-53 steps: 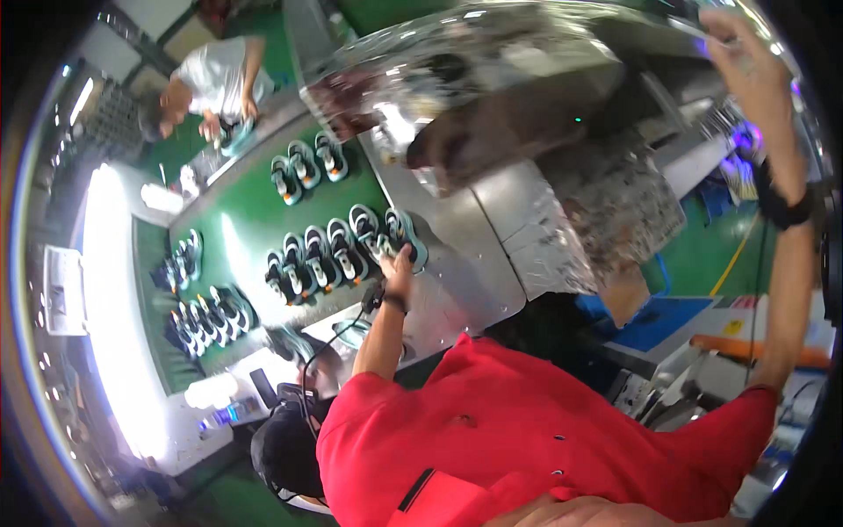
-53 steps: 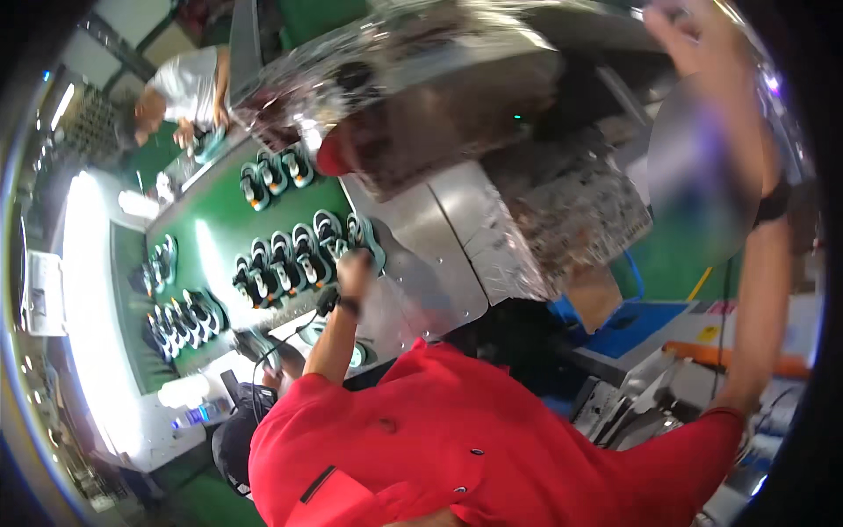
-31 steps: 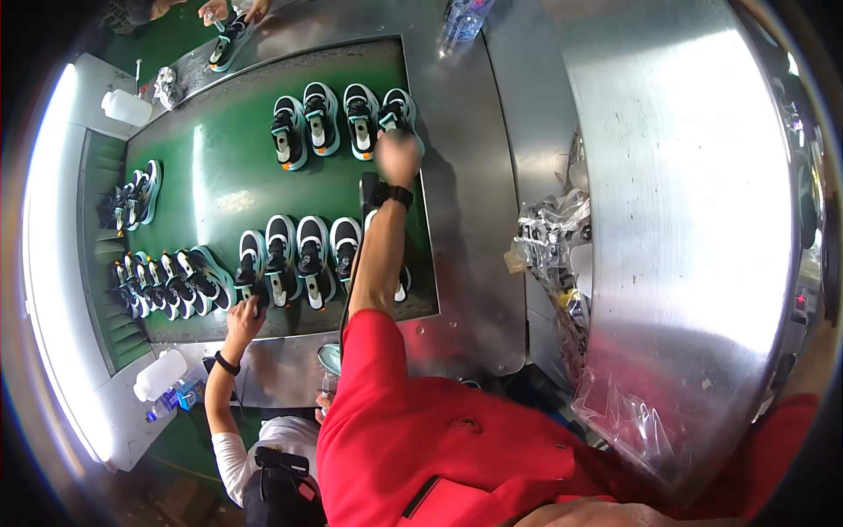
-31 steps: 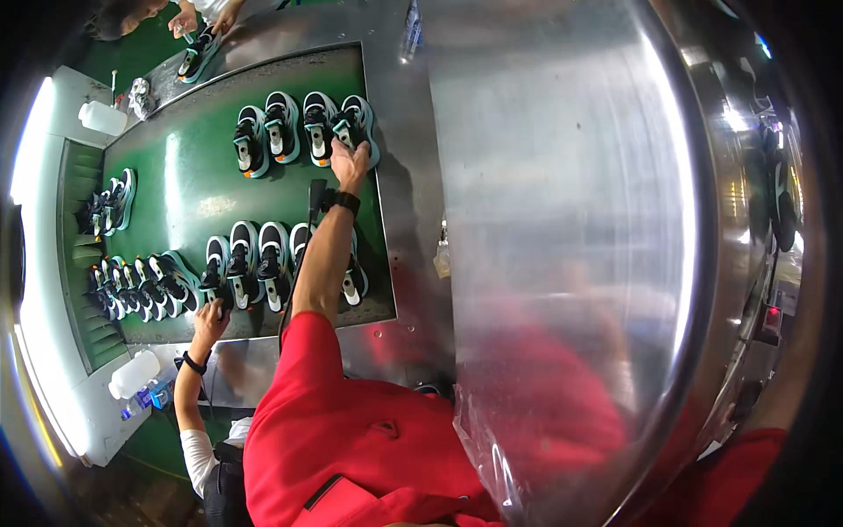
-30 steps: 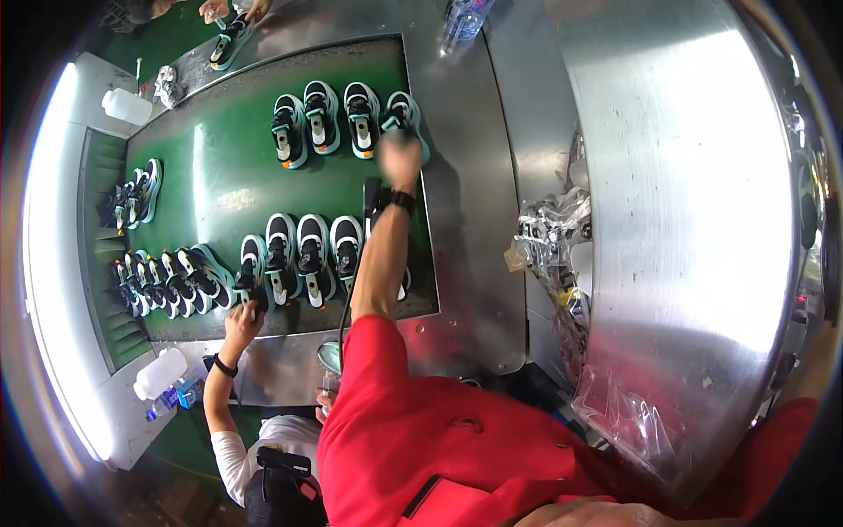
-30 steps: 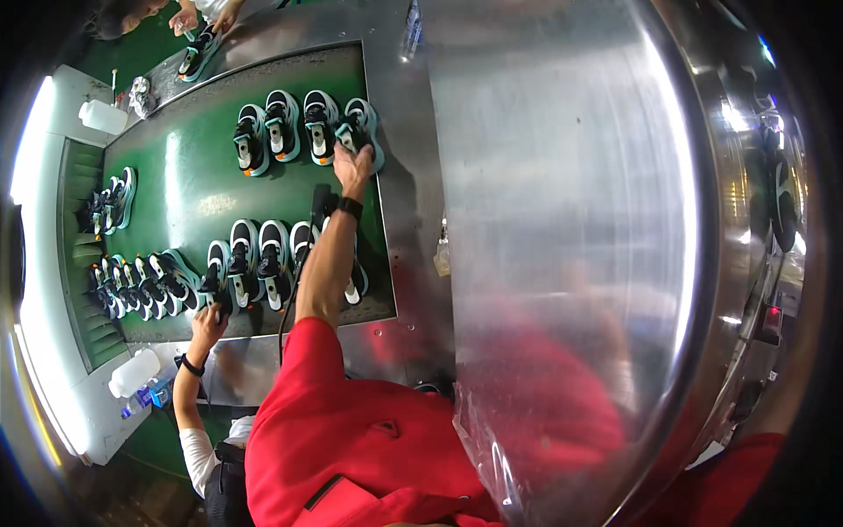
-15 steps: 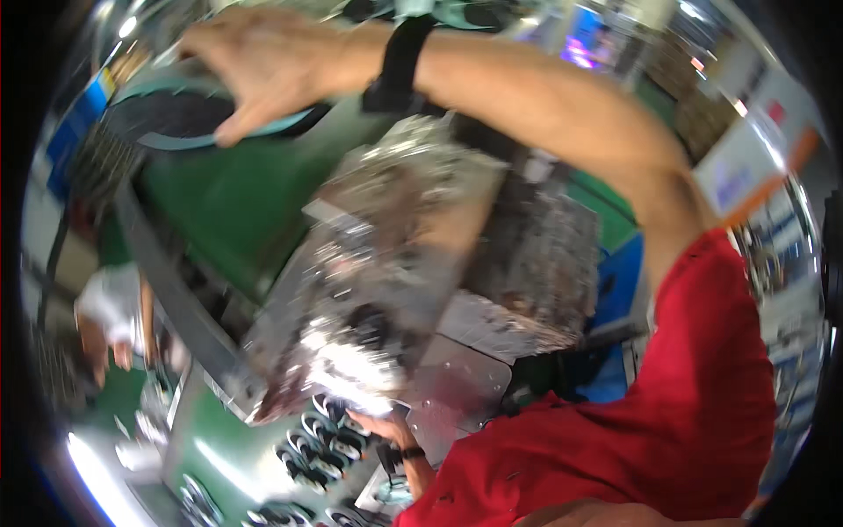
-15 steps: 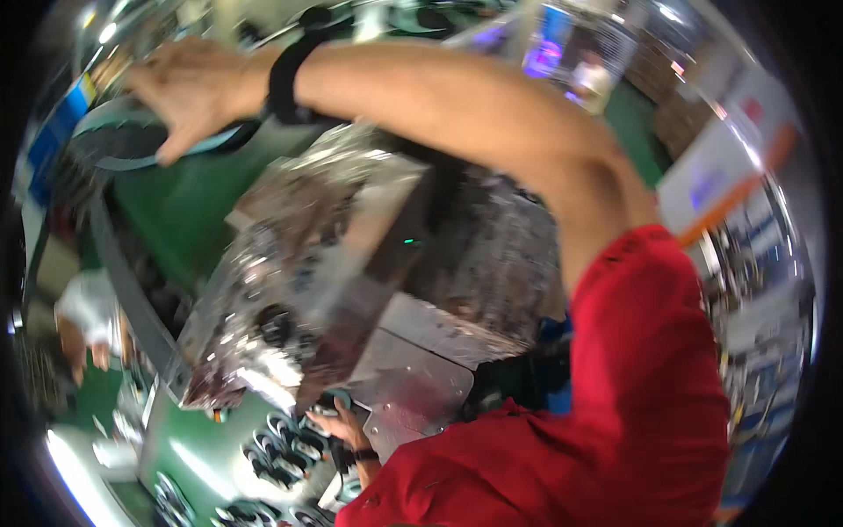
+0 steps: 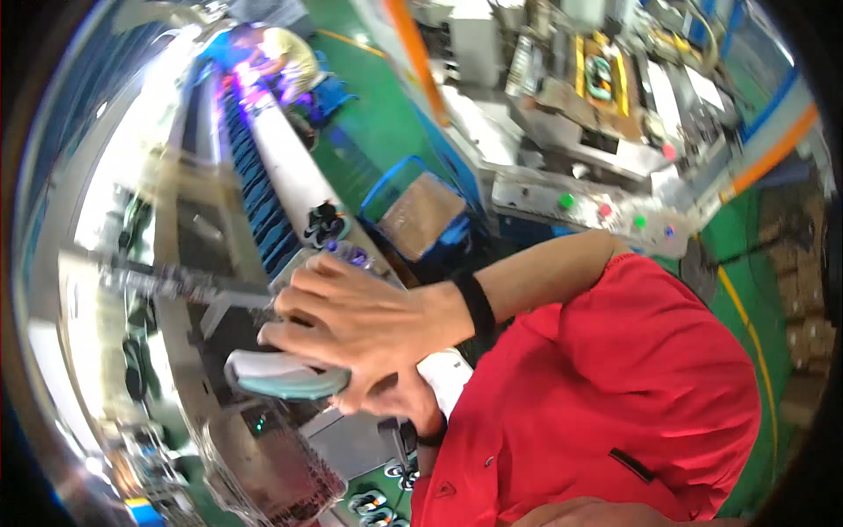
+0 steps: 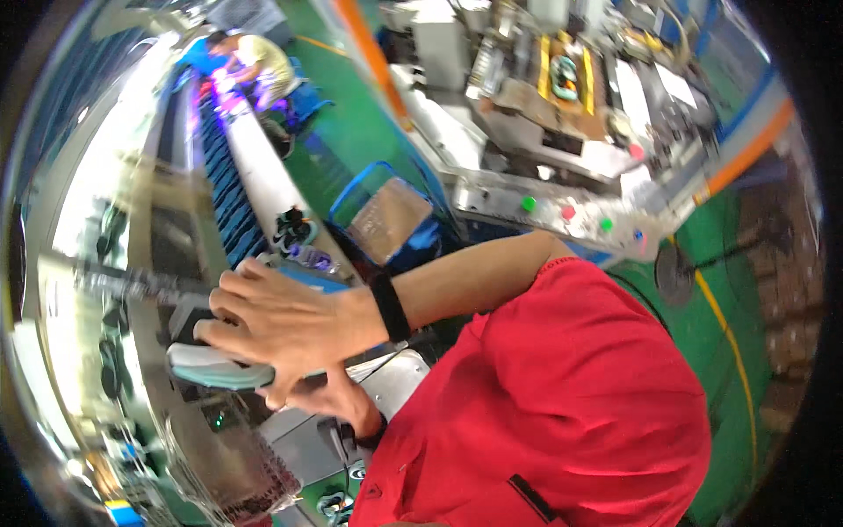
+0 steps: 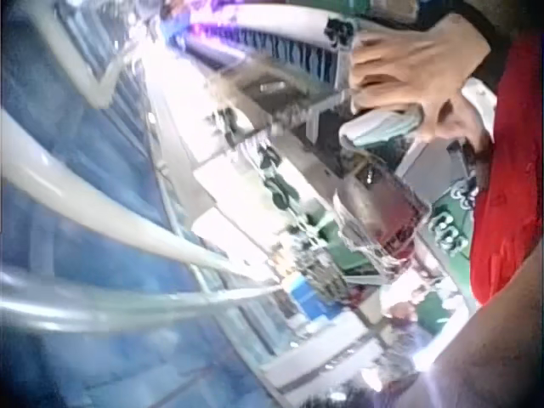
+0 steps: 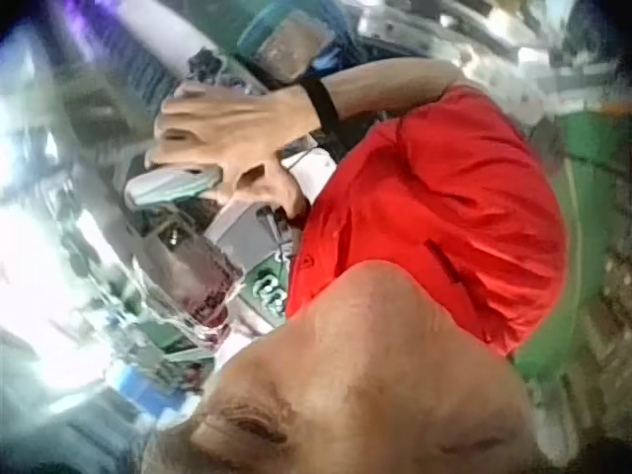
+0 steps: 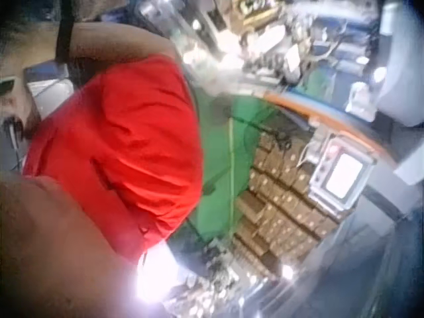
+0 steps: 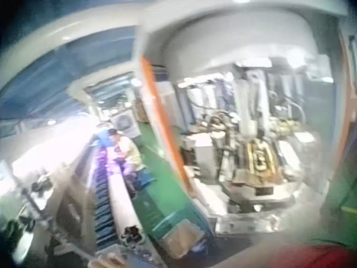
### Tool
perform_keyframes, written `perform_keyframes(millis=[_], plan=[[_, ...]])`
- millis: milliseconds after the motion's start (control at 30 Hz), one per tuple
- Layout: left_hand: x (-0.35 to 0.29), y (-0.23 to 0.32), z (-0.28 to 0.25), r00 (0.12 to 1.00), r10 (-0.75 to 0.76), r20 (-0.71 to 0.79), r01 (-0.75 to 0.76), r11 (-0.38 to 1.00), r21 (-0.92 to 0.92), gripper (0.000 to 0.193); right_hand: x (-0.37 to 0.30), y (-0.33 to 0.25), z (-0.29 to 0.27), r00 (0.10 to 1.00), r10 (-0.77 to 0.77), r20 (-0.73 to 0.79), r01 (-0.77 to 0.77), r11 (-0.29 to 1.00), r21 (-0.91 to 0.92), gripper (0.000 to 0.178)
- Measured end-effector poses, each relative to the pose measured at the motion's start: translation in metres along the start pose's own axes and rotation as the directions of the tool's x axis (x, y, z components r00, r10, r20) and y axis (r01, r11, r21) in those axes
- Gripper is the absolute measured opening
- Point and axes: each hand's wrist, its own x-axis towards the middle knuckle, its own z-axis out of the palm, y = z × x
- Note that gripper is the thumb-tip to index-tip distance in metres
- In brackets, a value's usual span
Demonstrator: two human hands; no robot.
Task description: Operating a shoe-pressing machine to assemble shoes and placing finished uppers on a conveyor belt.
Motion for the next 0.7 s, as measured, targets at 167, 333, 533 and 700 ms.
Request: perform_keyframes(millis=[167,333,533,700], plan=[[-0.024,-0.073,-0.003,0.948,-0.228,0.22,-0.002,0.69,0.724,0.074,-0.119,0.11,-0.076,0.975,0.219,0.03,-0.219,0.976,0.01,0.041],[-0.044,-0.094,-0.013,0.892,-0.436,0.118,0.157,0.546,0.823,0.051,-0.361,0.254,-0.092,0.757,0.628,-0.181,-0.634,0.639,-0.435,0.011],[-0.085,-0.115,0.02,0.869,-0.488,-0.08,0.391,0.579,0.715,0.049,-0.507,0.291,-0.094,0.4,0.914,0.067,-0.805,0.385,-0.451,0.036],[-0.109,-0.121,0.048,0.91,-0.412,-0.04,0.271,0.518,0.811,0.053,-0.517,0.3,-0.091,0.453,0.888,-0.073,-0.858,0.413,-0.306,0.035]])
